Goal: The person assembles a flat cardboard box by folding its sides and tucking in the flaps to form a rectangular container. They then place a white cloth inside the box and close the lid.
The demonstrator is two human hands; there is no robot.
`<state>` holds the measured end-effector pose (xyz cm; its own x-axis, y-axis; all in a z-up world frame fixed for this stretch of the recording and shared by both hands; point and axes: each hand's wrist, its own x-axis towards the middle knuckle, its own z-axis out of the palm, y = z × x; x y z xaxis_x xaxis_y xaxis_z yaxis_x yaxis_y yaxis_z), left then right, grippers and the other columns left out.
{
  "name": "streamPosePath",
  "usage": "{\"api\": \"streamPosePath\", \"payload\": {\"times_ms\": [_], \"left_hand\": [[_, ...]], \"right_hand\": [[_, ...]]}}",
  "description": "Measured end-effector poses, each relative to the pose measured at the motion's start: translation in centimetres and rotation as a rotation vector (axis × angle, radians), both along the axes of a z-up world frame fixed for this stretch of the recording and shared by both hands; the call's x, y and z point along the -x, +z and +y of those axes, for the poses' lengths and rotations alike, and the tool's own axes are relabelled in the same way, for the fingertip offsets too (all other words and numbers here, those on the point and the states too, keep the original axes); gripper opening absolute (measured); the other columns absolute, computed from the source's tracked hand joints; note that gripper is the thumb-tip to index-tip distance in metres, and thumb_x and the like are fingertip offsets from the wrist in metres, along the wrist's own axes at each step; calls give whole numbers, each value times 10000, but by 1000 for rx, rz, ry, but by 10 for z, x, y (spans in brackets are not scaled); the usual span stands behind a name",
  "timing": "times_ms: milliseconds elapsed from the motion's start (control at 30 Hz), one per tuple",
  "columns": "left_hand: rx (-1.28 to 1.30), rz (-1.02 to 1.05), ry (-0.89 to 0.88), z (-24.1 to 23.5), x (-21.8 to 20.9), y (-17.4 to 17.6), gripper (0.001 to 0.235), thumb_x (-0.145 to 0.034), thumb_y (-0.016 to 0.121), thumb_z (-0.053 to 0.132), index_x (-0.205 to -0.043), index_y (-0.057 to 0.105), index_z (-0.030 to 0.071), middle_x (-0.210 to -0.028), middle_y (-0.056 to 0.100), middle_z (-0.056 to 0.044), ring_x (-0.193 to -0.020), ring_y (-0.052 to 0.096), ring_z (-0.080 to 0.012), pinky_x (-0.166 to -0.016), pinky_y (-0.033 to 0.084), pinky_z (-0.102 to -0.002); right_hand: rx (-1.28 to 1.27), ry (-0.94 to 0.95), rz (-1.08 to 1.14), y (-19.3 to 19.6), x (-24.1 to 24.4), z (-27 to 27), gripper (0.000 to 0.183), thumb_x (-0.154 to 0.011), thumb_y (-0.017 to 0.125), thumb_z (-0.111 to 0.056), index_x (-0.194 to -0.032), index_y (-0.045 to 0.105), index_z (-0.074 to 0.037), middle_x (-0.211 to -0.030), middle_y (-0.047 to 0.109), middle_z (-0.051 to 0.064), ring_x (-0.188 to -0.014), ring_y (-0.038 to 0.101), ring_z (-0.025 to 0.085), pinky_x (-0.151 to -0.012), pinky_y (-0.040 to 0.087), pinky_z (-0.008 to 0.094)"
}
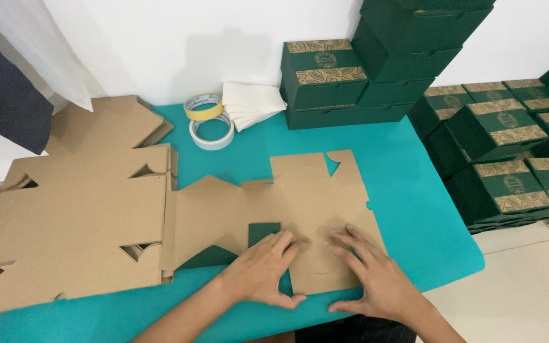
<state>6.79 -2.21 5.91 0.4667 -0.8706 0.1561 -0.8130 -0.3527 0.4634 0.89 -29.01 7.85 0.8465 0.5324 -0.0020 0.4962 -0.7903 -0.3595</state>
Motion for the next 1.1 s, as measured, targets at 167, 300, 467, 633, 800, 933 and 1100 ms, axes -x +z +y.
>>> {"api": "streamPosePath", "payload": {"times_ms": [167, 300, 467, 633, 800, 933, 1100], "left_hand": [[101, -321, 0, -1, 3, -24, 593, -951, 514, 465, -1187, 577, -75, -989, 531, -165, -880, 515, -303, -791, 463, -412], [124, -695, 100, -11, 18, -45, 459, -985, 570, 401, -952, 711, -35, -817, 615, -120, -784, 557, -261, -804, 484, -366], [-2, -564, 325, -21, 23, -38, 281, -999, 647, 342, -990, 556, 76, -768, 561, -68, -723, 562, -201, -696, 501, -347], [-117, -436, 722, -52, 24, -39, 619, -914, 702, 337, -1381, 434, 32, -1207, 481, -133, -901, 647, -181, -727, 589, -268], [-214, -625, 664, -65, 27, -68, 166, -969, 554, 215, -1108, 617, 149, -1153, 600, -74, -995, 613, -292, -640, 550, -355], [-271, -664, 577, -69, 49, -93, 322, -1023, 435, 172, -1237, 627, 25, -1181, 630, -187, -891, 645, -333, -749, 549, -438], [-187, -716, 825, -101, 70, -154, 404, -1026, 366, 115, -1333, 503, -109, -1406, 492, -290, -1259, 523, -429, -1003, 501, -450]], "right_hand": [[4, 118, -238, -14, 0, -3, 648, -880, 692, -429, -1409, 476, -123, -1447, 495, 82, -1393, 370, 352, -1116, 371, 528], [-122, 62, -231, -22, -10, -16, 460, -850, 679, -95, -1302, 600, -122, -1283, 634, 56, -1190, 575, 263, -1012, 489, 441], [-316, -245, -29, -49, -27, -28, 291, -883, 667, -294, -1163, 654, -217, -936, 676, 21, -888, 659, 213, -782, 596, 420], [-236, -459, 54, -71, -49, -28, 693, -850, 674, -426, -1440, 383, -209, -931, 607, 15, -694, 626, 220, -624, 526, 457], [-240, -473, 162, -45, -56, -12, 760, -856, 660, -428, -1490, 287, -238, -1373, 450, -1, -963, 575, 228, -870, 558, 463], [-286, -463, 152, -34, -53, -1, 753, -850, 639, -439, -1480, 282, -231, -1476, 343, 9, -1333, 442, 238, -1005, 545, 495], [-270, -463, -262, -65, -48, 18, 937, -722, 686, -683, -1438, 425, -138, -1349, 496, 95, -1240, 458, 304, -1042, 377, 473]]}}
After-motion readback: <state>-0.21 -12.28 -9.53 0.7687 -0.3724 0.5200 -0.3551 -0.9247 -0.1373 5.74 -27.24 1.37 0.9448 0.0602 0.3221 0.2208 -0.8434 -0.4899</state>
